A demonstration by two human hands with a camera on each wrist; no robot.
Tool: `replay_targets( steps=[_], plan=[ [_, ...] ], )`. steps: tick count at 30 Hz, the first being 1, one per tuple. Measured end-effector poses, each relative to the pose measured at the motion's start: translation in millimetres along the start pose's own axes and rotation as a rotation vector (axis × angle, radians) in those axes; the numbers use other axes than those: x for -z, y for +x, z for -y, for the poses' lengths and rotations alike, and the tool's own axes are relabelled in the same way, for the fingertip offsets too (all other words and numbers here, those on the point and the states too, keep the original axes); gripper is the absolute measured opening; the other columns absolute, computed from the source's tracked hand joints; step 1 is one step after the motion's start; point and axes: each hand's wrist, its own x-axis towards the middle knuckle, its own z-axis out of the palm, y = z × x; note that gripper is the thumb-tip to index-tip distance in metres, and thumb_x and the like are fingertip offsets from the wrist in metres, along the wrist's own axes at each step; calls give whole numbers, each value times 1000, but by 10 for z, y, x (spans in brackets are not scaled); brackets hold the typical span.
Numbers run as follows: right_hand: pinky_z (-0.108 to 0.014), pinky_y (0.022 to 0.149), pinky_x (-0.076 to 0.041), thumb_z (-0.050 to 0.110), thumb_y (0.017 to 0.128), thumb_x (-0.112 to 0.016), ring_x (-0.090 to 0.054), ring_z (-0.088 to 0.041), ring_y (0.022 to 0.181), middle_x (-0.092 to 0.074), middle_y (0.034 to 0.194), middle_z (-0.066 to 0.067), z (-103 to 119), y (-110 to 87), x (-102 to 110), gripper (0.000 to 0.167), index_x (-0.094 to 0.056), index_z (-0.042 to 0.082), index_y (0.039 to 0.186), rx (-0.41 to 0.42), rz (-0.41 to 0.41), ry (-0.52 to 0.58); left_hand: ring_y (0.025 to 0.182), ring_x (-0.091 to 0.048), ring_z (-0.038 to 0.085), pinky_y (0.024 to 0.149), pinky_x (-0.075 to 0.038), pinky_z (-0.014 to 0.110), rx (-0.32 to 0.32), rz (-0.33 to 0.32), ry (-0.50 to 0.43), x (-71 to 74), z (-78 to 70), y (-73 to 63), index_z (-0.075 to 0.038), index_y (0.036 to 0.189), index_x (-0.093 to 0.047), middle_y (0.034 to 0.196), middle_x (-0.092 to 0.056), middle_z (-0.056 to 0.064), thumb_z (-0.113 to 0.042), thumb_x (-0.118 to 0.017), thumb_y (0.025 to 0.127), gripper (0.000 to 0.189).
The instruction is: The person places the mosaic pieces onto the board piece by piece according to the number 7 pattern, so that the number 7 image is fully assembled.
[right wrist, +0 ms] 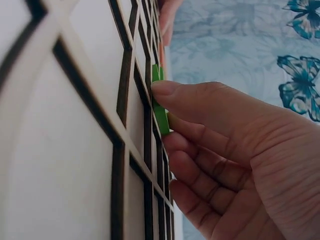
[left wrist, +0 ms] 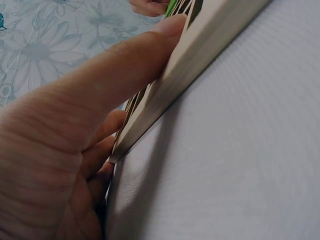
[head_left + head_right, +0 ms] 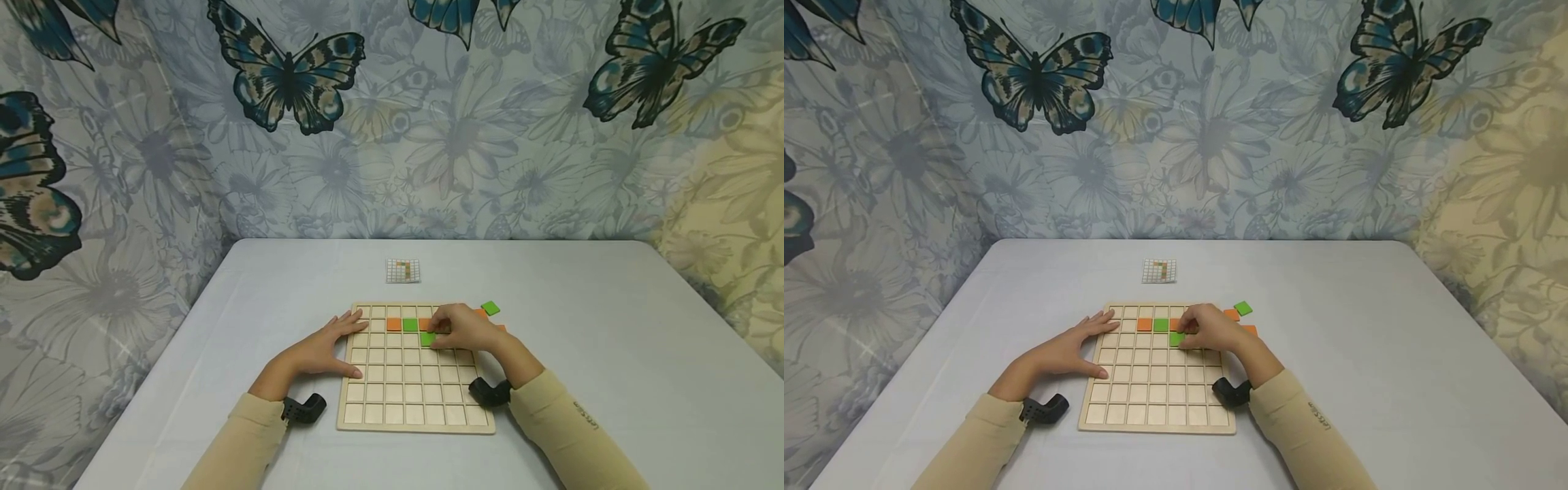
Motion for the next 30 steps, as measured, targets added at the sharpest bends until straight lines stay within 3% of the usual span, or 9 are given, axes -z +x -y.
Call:
replay_targets(
  steps=[9, 16, 30],
  plan=[
    [-21, 68, -49, 14, 77, -76, -54, -10, 79, -64, 93, -4, 13, -11, -3, 18, -69, 6, 92, 17, -9, -4, 146, -2, 30, 118, -4, 52, -6, 0, 5, 2, -15, -3, -18, 146, -34, 158, -11, 4, -46, -80, 68, 94],
    [-22, 70, -51, 15, 77, -75, -59, -12, 82, -64, 94, -4, -15, -26, 43, 19, -70, 7, 94, -7, -11, 15, 145, 0, 35, 117, -5, 56, 32, -4, -21, 10, -73, -29, -20, 145, -35, 158, -12, 2, -44, -81, 67, 94],
    [-34, 83, -50, 22, 79, -74, -58, -20, 90, -67, 103, -11, -286, -304, 314, 30, -69, 3, 103, -51, -63, 150, 145, 0, 35, 116, -6, 57, 31, -9, -20, 10, -89, -37, -19, 145, -36, 158, -12, 2, -44, -81, 67, 94]
  ],
)
